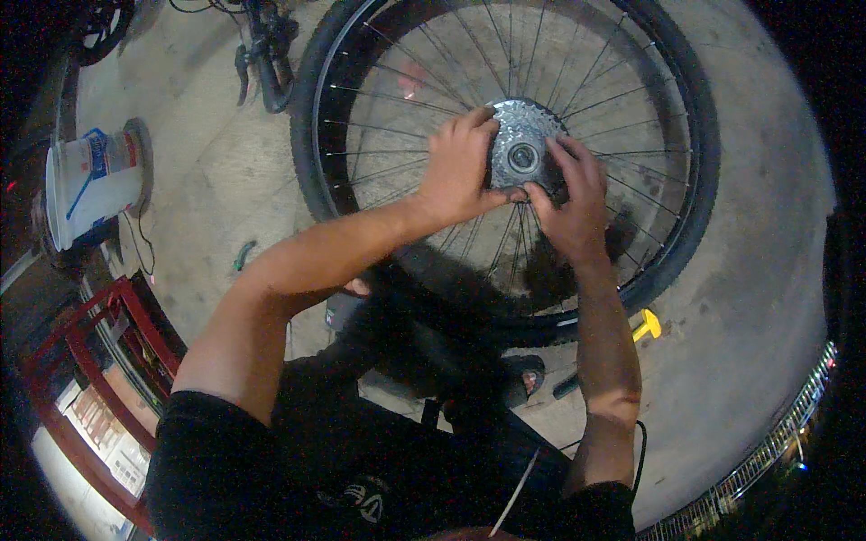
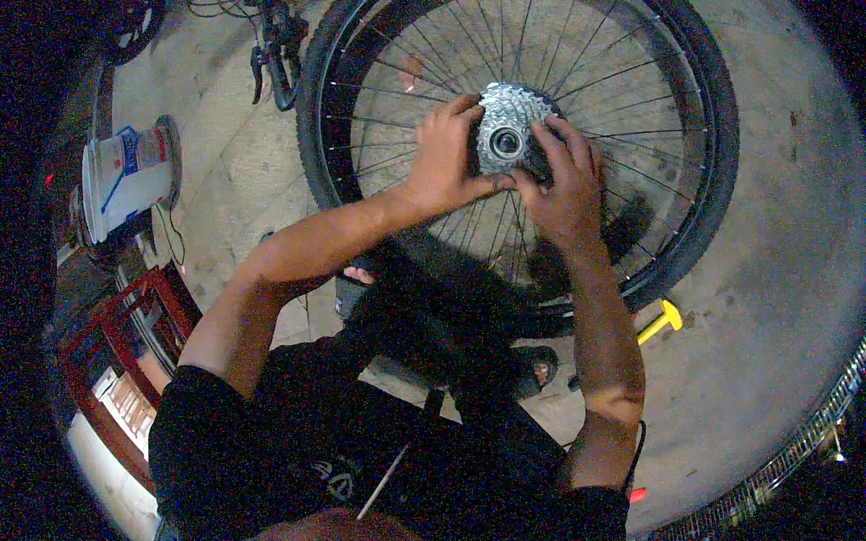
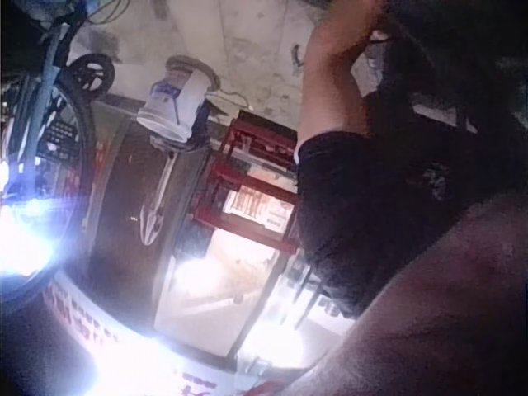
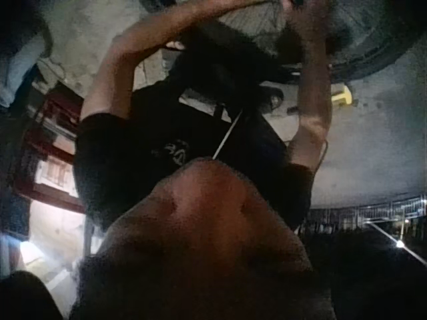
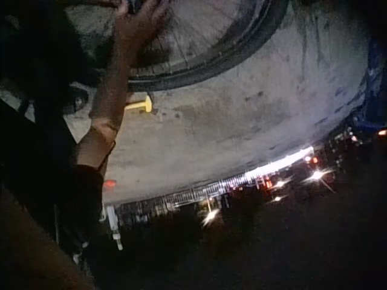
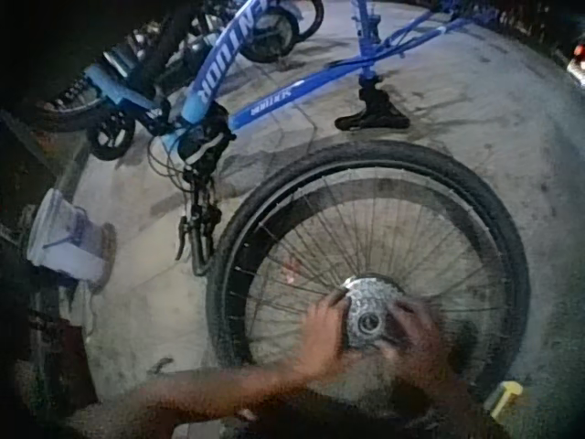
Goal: The person uses a red-handled tool and a yellow hammer to work on the hub of a bicycle wheel. They repeatedly tap the tool against the hub while holding the wheel steady.
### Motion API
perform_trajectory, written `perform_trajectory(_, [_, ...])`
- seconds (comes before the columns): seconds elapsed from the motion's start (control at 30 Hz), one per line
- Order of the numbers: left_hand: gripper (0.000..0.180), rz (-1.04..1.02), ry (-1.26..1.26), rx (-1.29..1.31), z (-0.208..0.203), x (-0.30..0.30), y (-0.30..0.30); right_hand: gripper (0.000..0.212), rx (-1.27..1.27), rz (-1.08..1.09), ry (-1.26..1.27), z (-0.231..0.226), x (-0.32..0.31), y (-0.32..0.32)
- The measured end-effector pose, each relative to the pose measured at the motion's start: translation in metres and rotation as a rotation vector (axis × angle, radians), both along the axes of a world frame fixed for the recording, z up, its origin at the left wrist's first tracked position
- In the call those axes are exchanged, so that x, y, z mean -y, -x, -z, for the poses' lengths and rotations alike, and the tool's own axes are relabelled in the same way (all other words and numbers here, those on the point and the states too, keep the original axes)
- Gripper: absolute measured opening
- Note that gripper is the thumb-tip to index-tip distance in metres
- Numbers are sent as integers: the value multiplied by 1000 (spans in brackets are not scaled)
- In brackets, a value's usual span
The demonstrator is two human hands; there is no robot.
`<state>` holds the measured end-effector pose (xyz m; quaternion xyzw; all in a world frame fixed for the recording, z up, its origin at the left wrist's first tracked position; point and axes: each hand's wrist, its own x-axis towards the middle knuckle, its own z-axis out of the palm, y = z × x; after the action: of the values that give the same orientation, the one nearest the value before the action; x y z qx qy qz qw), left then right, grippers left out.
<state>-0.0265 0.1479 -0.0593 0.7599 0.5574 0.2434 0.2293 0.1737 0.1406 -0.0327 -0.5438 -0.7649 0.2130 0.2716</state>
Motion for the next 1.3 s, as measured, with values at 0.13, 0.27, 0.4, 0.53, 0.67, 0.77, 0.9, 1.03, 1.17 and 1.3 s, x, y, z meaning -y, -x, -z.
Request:
perform_trajectory(0.13, [98, 6, -44, 0, 1, 4, 2, 64, 21, -12, -8, 1, -1, 0])
perform_trajectory(0.27, [100, 30, -99, 28, 6, 4, 3, 64, 12, -18, -11, 2, -1, -1])
perform_trajectory(0.4, [100, 19, -103, 23, 6, 5, 2, 63, -2, -27, -24, 1, -2, -1])
perform_trajectory(0.53, [100, 21, -84, 4, 3, 5, 0, 63, -19, -22, -37, 2, -1, -2])
perform_trajectory(0.67, [99, 13, -113, 8, 5, 5, 2, 63, -19, -21, -44, 3, -1, 0])
perform_trajectory(0.77, [98, 15, -132, 7, 7, 5, 1, 63, 2, -20, -78, 2, -1, -1])
perform_trajectory(0.9, [99, 30, -116, 17, 9, 4, 2, 62, 8, -25, -55, 0, -2, -1])
perform_trajectory(1.03, [99, 40, -112, -16, 5, 5, 4, 61, -38, -41, -43, 0, -3, -1])
perform_trajectory(1.17, [99, 30, -66, -27, -2, 3, 3, 63, -60, -35, -30, -1, -2, -2])
perform_trajectory(1.3, [97, 36, -103, -9, 1, 3, 2, 63, -41, -34, -88, 6, -2, -3])
